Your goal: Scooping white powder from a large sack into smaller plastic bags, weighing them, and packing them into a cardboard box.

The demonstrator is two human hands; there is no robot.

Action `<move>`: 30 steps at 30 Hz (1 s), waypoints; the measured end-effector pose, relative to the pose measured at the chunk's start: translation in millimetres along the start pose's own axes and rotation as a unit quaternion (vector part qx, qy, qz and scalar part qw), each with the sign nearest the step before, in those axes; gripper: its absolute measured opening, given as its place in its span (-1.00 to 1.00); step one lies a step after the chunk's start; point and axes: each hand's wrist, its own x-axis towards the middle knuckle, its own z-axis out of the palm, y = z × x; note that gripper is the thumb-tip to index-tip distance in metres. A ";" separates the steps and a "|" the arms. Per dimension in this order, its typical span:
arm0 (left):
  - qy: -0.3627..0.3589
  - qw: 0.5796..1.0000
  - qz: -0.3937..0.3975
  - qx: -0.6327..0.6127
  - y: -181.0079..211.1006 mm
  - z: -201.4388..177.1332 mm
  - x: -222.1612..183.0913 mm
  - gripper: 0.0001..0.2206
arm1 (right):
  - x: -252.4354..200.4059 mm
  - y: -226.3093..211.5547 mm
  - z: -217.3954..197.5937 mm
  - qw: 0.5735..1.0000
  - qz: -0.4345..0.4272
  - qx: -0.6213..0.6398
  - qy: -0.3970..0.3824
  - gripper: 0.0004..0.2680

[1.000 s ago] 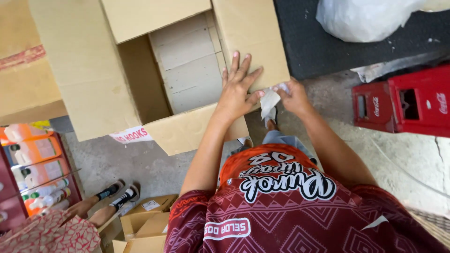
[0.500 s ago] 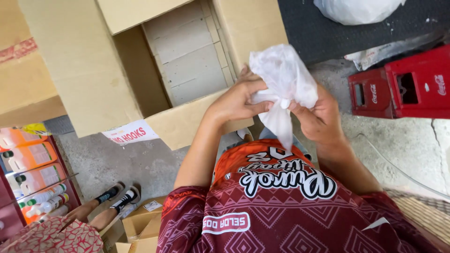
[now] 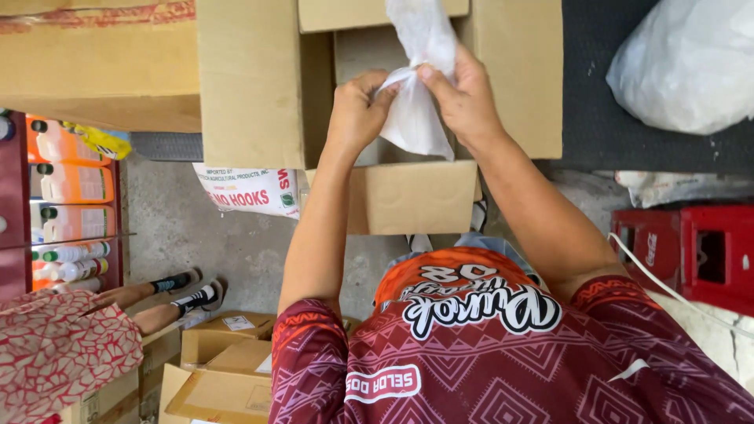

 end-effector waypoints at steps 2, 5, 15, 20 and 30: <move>0.023 0.999 -0.029 0.028 -40.6 4.2 11.8 -0.87 | 19.4 45.0 -3.3 0.999 0.023 -0.035 -0.007 -0.82; 0.036 0.989 -0.105 0.099 -77.5 7.1 28.5 -0.84 | 43.5 102.4 -10.3 0.992 0.074 -0.102 -0.020 -0.84; -0.045 0.880 -0.375 0.288 -148.9 4.7 86.0 -0.71 | 104.6 241.6 -24.0 0.960 0.258 -0.096 -0.041 -0.88; -0.007 0.873 -0.413 0.259 -153.6 -2.6 106.4 -0.67 | 125.1 251.4 -4.5 0.939 0.314 -0.135 -0.019 -0.85; 0.247 0.909 -0.306 0.135 -299.9 45.0 148.0 -0.72 | 152.8 293.6 -8.4 0.945 0.319 -0.070 0.039 -0.85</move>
